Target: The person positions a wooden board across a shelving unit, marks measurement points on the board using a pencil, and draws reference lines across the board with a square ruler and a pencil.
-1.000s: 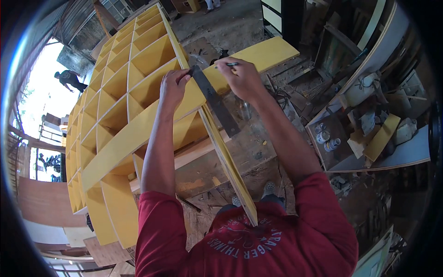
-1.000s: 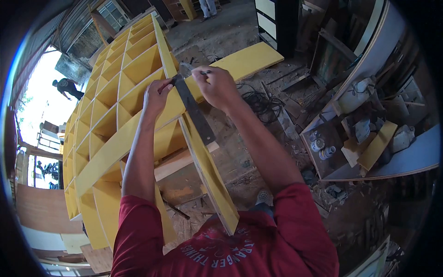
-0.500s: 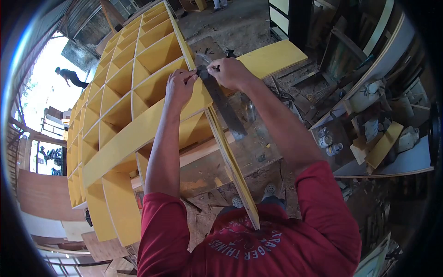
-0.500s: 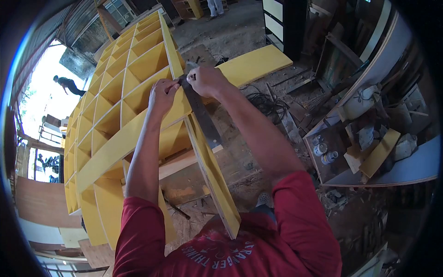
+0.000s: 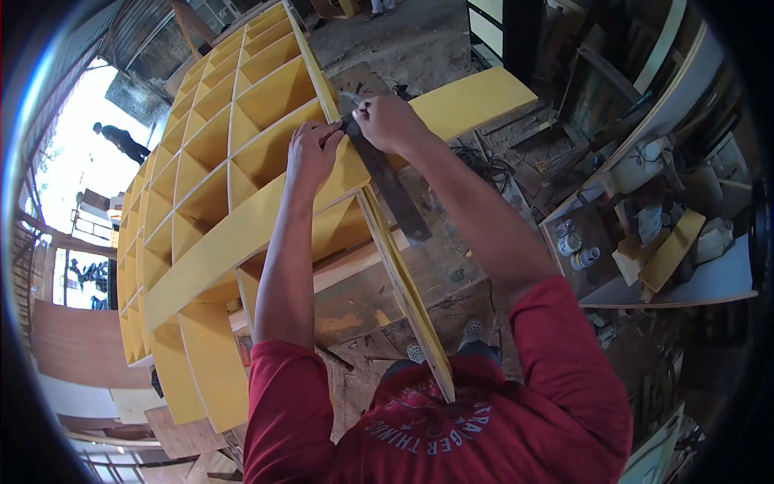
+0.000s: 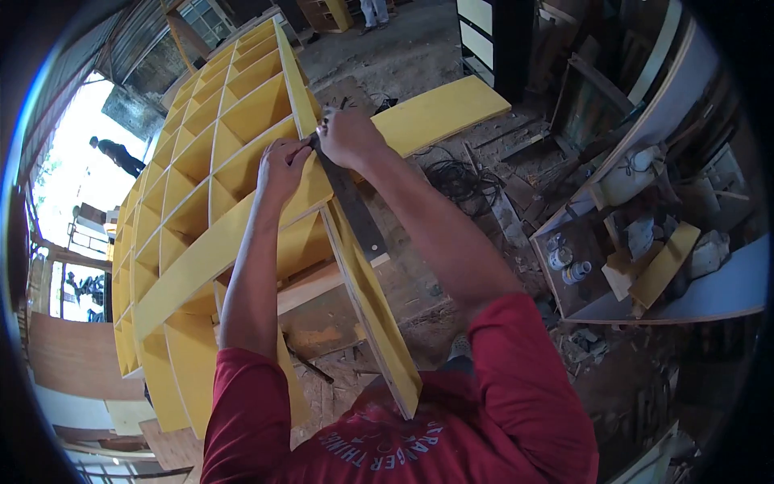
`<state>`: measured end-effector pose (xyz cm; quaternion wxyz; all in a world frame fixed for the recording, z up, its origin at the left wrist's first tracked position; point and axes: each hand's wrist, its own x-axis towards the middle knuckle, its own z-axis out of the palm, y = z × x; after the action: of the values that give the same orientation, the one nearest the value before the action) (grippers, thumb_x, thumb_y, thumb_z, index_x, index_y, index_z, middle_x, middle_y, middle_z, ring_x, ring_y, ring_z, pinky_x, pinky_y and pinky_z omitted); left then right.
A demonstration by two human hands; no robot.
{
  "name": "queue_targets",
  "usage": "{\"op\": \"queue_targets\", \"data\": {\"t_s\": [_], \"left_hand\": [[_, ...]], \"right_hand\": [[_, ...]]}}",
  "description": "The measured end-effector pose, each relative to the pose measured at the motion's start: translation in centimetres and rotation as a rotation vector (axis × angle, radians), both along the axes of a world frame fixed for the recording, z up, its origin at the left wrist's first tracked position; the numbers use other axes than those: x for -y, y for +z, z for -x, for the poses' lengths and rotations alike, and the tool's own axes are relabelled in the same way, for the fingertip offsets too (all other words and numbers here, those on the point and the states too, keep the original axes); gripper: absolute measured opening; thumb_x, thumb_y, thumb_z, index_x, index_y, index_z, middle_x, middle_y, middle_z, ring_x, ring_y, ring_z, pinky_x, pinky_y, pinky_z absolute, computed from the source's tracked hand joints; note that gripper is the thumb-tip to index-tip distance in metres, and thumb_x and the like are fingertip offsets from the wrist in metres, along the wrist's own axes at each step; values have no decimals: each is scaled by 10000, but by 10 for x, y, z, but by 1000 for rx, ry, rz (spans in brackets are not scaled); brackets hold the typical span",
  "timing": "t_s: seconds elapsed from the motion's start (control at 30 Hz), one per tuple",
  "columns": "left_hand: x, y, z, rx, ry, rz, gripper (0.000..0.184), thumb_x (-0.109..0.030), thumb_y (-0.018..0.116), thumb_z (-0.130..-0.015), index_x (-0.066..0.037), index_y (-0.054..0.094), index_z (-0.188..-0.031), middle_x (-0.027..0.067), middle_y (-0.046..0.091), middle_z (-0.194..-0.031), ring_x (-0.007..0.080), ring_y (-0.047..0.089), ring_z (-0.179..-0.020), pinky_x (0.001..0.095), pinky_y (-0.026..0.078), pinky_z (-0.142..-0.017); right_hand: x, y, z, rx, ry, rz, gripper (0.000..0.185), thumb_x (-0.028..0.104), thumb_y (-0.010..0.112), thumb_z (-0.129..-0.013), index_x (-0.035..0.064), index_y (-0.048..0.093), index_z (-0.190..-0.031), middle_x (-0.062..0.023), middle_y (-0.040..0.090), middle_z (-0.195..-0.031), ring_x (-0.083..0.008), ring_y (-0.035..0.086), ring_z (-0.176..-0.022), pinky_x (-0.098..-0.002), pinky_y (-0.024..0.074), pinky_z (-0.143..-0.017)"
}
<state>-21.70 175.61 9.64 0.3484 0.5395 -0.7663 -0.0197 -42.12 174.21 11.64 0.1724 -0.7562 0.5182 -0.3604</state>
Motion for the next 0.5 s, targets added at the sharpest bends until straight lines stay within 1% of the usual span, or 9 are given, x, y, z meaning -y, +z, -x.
{"op": "queue_targets", "data": {"t_s": [0.1, 0.2, 0.3, 0.4, 0.5], "left_hand": [[-3, 3, 0, 84, 7, 59, 248, -220, 731, -943, -92, 803, -1143, 134, 733, -1034, 312, 672, -994, 404, 521, -911], [1, 0, -2, 51, 2, 29, 251, -229, 723, -949, -92, 803, -1143, 136, 733, -1040, 319, 665, -1019, 408, 515, -928], [-3, 1, 1, 38, -19, 83, 239, -216, 728, -938, -101, 810, -1131, 142, 724, -1003, 341, 659, -1011, 434, 506, -946], [-3, 2, 1, 17, 0, 18, 241, -224, 731, -939, -103, 810, -1132, 138, 725, -1005, 339, 659, -1010, 430, 507, -948], [0, -1, 0, 26, -9, 56, 234, -217, 745, -943, -96, 808, -1133, 135, 732, -1020, 300, 680, -950, 384, 522, -896]], "right_hand": [[-32, 4, 22, -29, 40, -18, 434, 341, 588, -1007, -51, 751, -913, -293, 731, -916, -442, 726, -910, -517, 571, -873], [-69, 28, 42, -119, 81, -136, 444, 345, 591, -998, -51, 751, -877, -293, 724, -868, -449, 727, -879, -522, 570, -862], [-56, 28, 36, -108, 73, -123, 427, 338, 588, -993, -45, 756, -908, -288, 732, -902, -445, 727, -903, -521, 568, -876], [-20, 22, 13, -67, -52, -81, 411, 330, 576, -998, -36, 759, -956, -280, 739, -942, -441, 726, -928, -517, 566, -890], [5, 13, -2, -18, -38, -52, 402, 320, 558, -1004, -30, 754, -973, -271, 744, -971, -438, 725, -941, -515, 566, -894]]}}
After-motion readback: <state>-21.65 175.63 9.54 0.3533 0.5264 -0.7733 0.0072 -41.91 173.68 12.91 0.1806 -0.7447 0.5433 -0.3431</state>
